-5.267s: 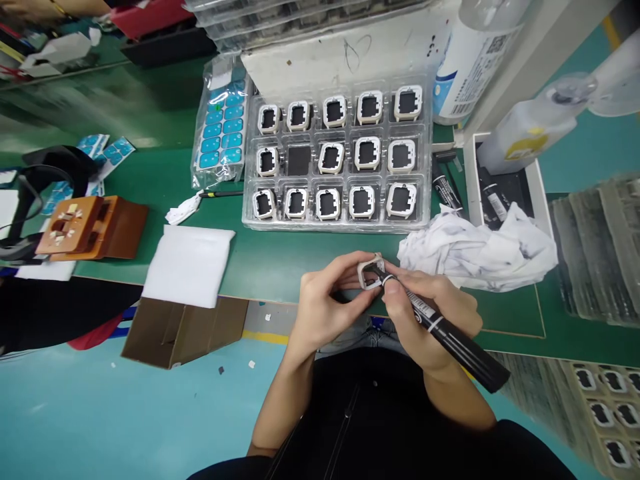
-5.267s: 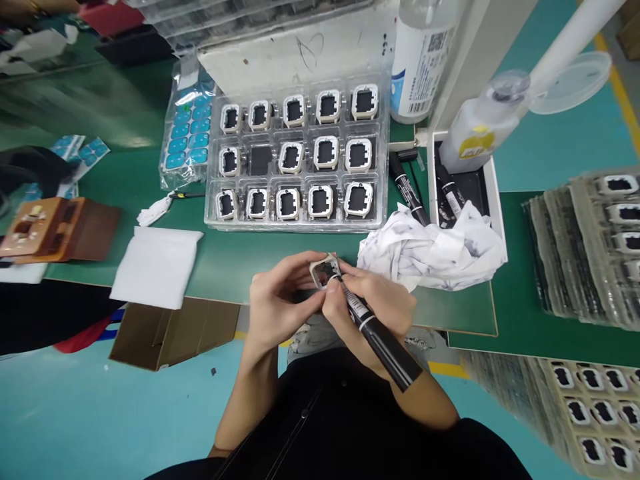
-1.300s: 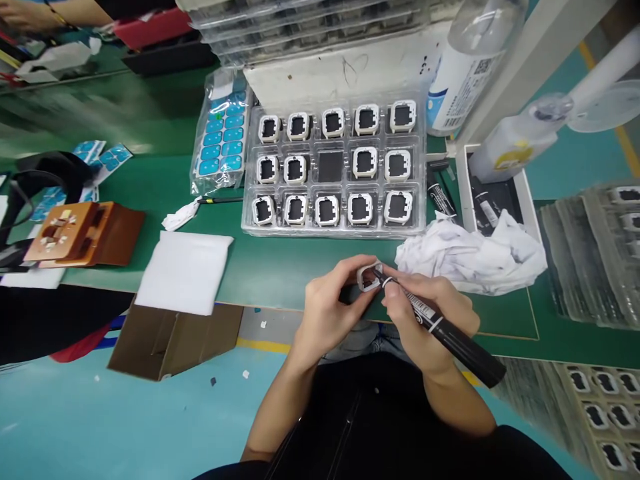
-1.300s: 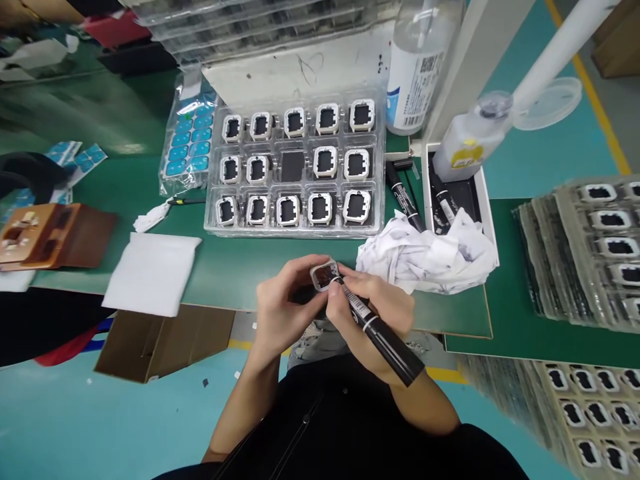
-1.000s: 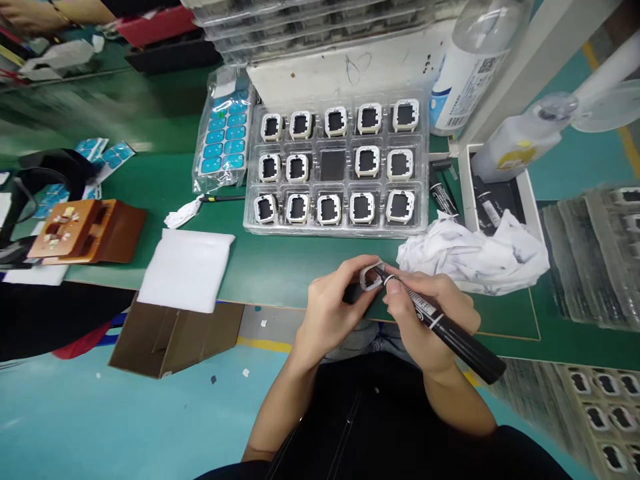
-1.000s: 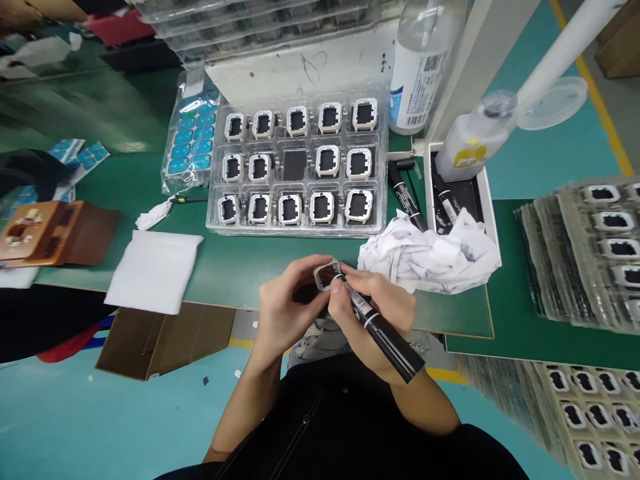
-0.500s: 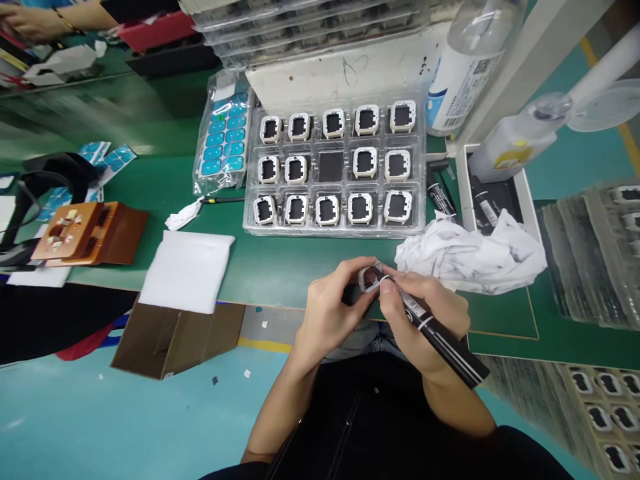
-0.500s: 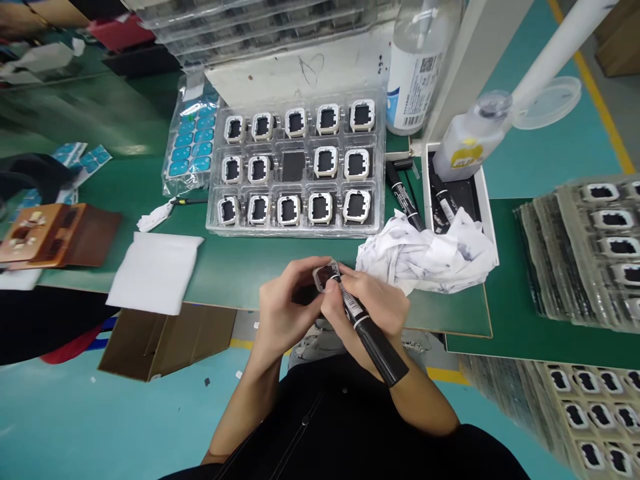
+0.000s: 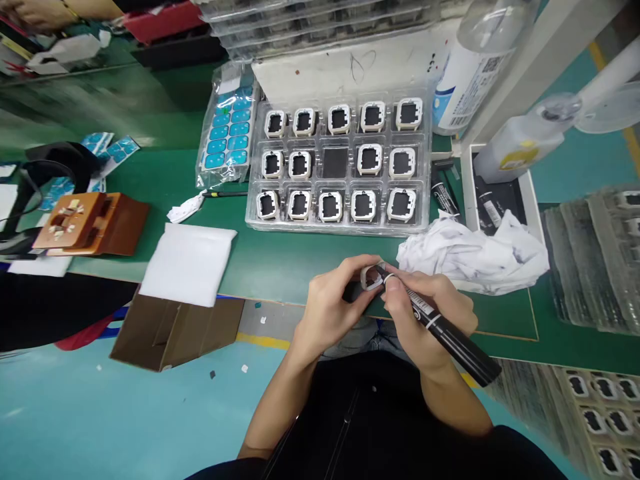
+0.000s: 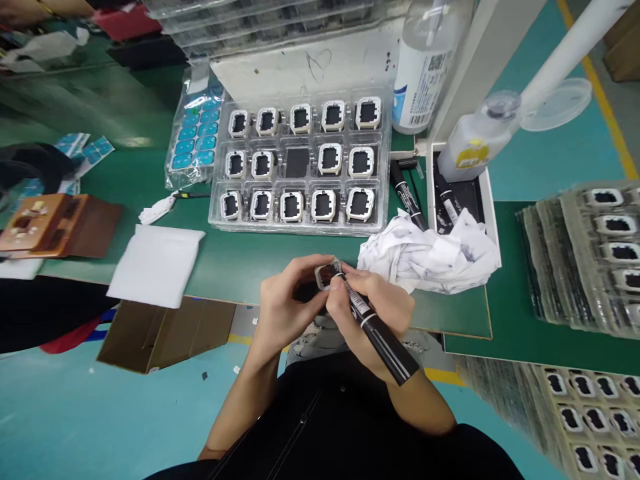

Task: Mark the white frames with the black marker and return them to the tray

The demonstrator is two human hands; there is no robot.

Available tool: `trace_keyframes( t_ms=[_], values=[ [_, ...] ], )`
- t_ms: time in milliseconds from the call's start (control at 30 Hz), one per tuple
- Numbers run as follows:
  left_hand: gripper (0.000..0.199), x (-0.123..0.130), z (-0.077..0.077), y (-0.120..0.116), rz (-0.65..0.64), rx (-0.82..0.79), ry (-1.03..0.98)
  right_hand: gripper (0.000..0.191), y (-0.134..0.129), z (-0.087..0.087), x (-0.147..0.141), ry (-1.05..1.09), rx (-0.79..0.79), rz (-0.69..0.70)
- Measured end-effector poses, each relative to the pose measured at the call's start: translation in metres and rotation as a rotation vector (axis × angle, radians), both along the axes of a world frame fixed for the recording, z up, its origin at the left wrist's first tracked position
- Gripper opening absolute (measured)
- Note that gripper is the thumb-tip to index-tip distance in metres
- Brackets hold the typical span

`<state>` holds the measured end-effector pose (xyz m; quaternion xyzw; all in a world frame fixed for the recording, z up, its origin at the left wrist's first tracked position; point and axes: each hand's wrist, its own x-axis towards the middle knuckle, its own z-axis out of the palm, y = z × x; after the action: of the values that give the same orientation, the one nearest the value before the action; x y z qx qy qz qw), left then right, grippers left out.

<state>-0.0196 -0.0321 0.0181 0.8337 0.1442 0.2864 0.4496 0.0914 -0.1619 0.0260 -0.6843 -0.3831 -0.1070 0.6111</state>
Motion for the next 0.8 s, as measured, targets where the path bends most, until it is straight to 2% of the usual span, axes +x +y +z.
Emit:
trace_keyframes(
  t_ms=[167,367,800],
  values=[
    [0.043,-0.001,-0.002,0.003,-0.024,-0.113,-0.030,0.009,-0.005,-0.006,-0.001,0.101,-0.001,0.034],
    [0.048,0.001,-0.001,0.004,-0.045,-0.263,-0.076,0.011,-0.007,-0.008,-0.002,0.187,0.079,0.044],
    [0.055,0.001,0.004,0.008,-0.024,-0.288,-0.002,0.009,-0.009,-0.016,-0.003,0.164,0.139,0.109]
  ],
)
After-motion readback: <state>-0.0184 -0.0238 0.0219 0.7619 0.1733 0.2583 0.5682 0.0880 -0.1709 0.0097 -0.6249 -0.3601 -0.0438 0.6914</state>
